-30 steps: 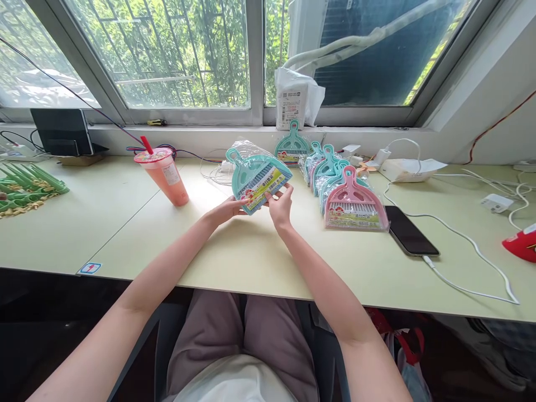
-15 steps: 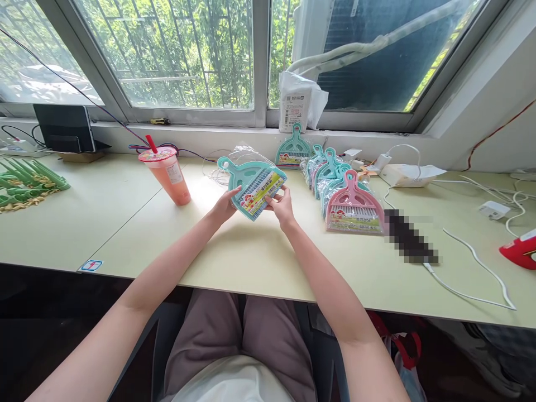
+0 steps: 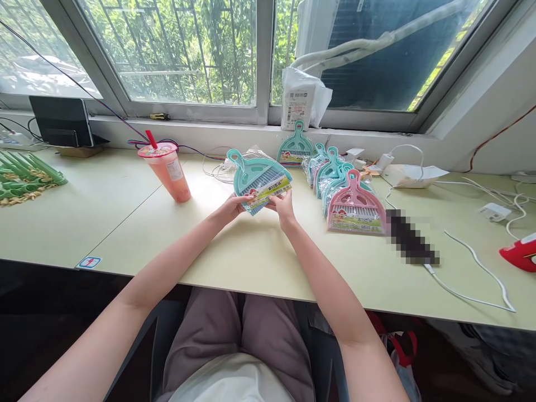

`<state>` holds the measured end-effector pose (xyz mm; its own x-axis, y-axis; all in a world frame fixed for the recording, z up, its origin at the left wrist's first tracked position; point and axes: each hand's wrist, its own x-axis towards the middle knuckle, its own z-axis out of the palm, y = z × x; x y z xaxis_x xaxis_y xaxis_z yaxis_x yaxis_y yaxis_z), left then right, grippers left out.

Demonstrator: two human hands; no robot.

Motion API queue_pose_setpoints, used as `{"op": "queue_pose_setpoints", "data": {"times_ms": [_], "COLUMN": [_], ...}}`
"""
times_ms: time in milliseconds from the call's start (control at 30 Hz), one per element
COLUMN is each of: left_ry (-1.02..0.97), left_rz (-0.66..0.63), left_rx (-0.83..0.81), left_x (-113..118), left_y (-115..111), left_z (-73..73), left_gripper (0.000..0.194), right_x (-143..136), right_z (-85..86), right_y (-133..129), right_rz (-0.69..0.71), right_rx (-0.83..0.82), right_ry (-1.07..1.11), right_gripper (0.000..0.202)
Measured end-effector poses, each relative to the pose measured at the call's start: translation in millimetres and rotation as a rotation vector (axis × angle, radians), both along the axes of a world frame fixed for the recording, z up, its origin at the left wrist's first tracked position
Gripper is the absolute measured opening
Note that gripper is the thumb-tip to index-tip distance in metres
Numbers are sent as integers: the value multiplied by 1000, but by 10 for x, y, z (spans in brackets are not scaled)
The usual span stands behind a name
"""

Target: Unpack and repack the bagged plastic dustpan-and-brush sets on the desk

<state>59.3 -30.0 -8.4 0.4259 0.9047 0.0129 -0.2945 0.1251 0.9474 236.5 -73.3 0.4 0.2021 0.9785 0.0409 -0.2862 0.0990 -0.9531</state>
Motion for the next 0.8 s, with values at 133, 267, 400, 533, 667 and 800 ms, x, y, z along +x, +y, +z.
{"op": "queue_pose_setpoints", "data": {"times_ms": [133,267,400,533,667,800], "left_ry": [2,40,81,99,142,147], "left_rz": [-3,-43,-78,-87,-91,-97], "left_rx": [-14,-16,1,29,56,55], "left_x": [-14,1,3,1,20,32], "left_y": [9,-45,-91,-101,-90,-74], "left_z": [-7,20,57,78,57,12], "left_gripper": [50,56,57,59,66,67], "right_x": [16,41,38,22,24,41], "right_z": [-46,-80,-34,28,68,79], "right_y": [45,84,62,20,-7,-18], "right_rz": [-1,-87,-130,-130,-170,-178], "right_rx": [-41,-109,-182,-193,-228,-270], "right_ry": [-9,9,25,31,52,67], "right_gripper": [29,22,11,6,8,26]}}
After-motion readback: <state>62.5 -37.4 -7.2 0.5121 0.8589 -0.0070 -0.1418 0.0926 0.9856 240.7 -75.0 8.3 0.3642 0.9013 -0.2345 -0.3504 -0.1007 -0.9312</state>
